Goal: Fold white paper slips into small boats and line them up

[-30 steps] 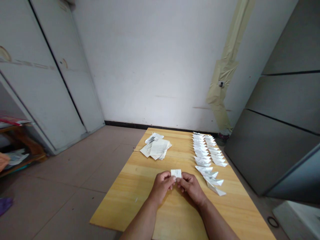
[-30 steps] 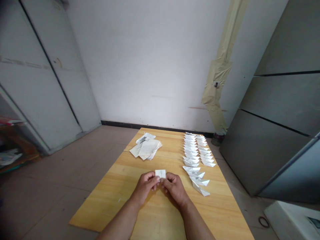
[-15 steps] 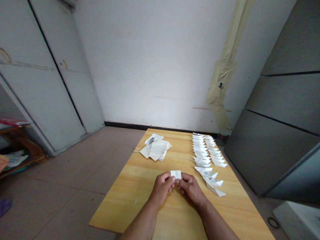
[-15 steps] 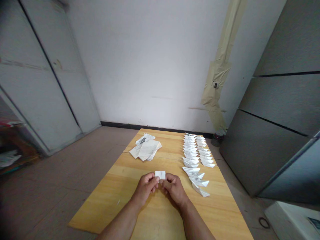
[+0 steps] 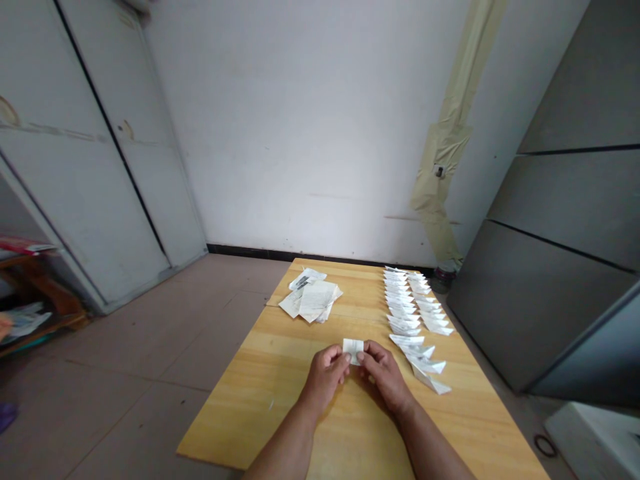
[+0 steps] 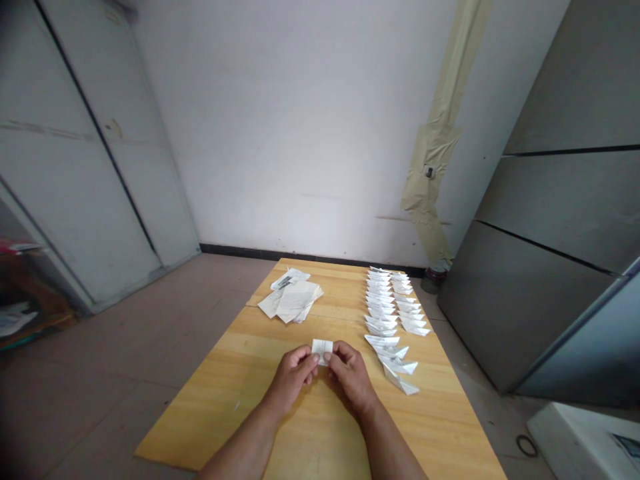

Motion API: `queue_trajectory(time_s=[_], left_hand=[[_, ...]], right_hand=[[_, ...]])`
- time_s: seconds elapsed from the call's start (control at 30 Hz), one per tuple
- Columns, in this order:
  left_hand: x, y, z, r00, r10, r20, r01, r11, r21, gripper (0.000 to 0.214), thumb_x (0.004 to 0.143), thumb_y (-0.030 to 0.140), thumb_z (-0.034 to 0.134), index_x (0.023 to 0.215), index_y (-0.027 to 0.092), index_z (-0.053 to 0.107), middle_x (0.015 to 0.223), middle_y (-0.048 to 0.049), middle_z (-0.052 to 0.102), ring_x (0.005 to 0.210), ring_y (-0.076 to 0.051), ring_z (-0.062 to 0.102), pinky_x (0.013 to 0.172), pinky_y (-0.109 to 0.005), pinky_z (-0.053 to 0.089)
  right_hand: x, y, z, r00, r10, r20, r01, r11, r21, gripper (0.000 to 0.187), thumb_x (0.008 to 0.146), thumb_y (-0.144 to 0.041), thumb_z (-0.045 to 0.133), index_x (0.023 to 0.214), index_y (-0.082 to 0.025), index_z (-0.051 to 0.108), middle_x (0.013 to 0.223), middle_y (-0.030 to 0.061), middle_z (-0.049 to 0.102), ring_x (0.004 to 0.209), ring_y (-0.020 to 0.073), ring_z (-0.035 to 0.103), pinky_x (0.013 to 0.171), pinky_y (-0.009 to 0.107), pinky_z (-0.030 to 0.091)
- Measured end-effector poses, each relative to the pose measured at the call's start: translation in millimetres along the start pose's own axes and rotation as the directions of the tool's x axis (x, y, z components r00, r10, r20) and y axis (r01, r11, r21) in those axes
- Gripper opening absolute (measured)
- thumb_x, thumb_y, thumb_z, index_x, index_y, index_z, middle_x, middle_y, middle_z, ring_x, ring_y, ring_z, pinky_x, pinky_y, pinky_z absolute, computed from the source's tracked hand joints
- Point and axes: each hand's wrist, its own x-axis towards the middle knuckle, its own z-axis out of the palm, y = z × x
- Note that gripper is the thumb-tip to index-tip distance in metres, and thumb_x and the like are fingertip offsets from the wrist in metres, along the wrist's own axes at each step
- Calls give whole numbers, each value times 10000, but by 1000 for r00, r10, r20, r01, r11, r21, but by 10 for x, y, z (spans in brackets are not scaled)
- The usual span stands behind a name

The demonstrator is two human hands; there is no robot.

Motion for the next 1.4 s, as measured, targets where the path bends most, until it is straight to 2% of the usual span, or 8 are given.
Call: queue_trajectory(time_s=[0.1, 0.3, 0.5, 0.73, 0.9, 1.07, 1.3, 1.4], left_hand=[[4, -46, 12, 998, 11, 55, -15, 998, 68, 322, 750, 462, 608, 616, 184, 515, 532, 19, 506, 465, -94, 400, 472, -228, 282], [-7, -110, 48, 991, 69, 117, -90, 978, 186, 251, 748, 343, 556, 564, 197, 468, 518, 43, 418, 502, -102, 367, 497, -240, 257], [-5, -72, 65, 990, 59, 129, -90, 964, 250, 243, 768, 349, 509, 583, 197, 465, 532, 45, 419, 518, -107, 370, 512, -247, 253], [3, -40, 66, 987, 87, 132, -117, 965, 236, 250, 707, 364, 585, 577, 192, 459, 560, 51, 383, 546, -103, 350, 515, -239, 244], [-2, 12, 9, 999, 11, 47, -13, 999, 53, 272, 707, 423, 584, 612, 200, 460, 508, 55, 428, 489, -99, 372, 492, -231, 271], [-4, 35, -10, 999, 17, -37, -21, 996, -87, 346, 703, 479, 633, 623, 202, 442, 503, 58, 445, 490, -91, 383, 497, -216, 288], [24, -54, 6, 999, 20, -25, -20, 1000, -14, 339, 727, 488, 621, 642, 207, 454, 479, 60, 452, 461, -91, 374, 472, -214, 279], [28, -66, 7, 999, 34, 0, -34, 998, 48, 322, 725, 470, 611, 623, 207, 456, 475, 59, 448, 460, -93, 375, 470, -216, 284]], right_hand=[[5, -2, -12, 998, 22, -58, -17, 996, 87, 398, 680, -503, 771, 864, -177, 635, 680, -25, 577, 559, 102, 461, 517, 222, 345], [8, 44, -3, 994, 71, -84, -64, 994, 90, 392, 632, -491, 799, 660, -177, 566, 521, -58, 481, 469, 84, 390, 459, 217, 294], [7, 25, 15, 992, 68, -109, -59, 995, 82, 415, 623, -515, 794, 635, -187, 540, 513, -55, 494, 456, 89, 402, 451, 221, 304], [0, -17, 27, 987, 23, -156, -13, 998, 65, 402, 621, -521, 795, 633, -190, 567, 508, -54, 495, 448, 87, 388, 442, 221, 298], [-12, -65, 37, 992, 7, -125, -8, 1000, -12, 411, 618, -532, 789, 602, -181, 578, 501, -39, 511, 469, 94, 408, 464, 227, 316], [-12, -36, 25, 995, 4, -98, -10, 999, -53, 389, 623, -509, 794, 612, -173, 599, 491, -45, 498, 467, 87, 388, 465, 224, 298], [8, 14, -8, 999, -14, -40, 13, 1000, -21, 322, 660, -441, 794, 762, -167, 661, 648, -12, 602, 561, 108, 468, 519, 225, 336], [16, 38, -14, 999, -13, -49, 12, 1000, -16, 321, 685, -454, 775, 710, -168, 633, 607, -19, 570, 555, 111, 461, 517, 229, 335]])
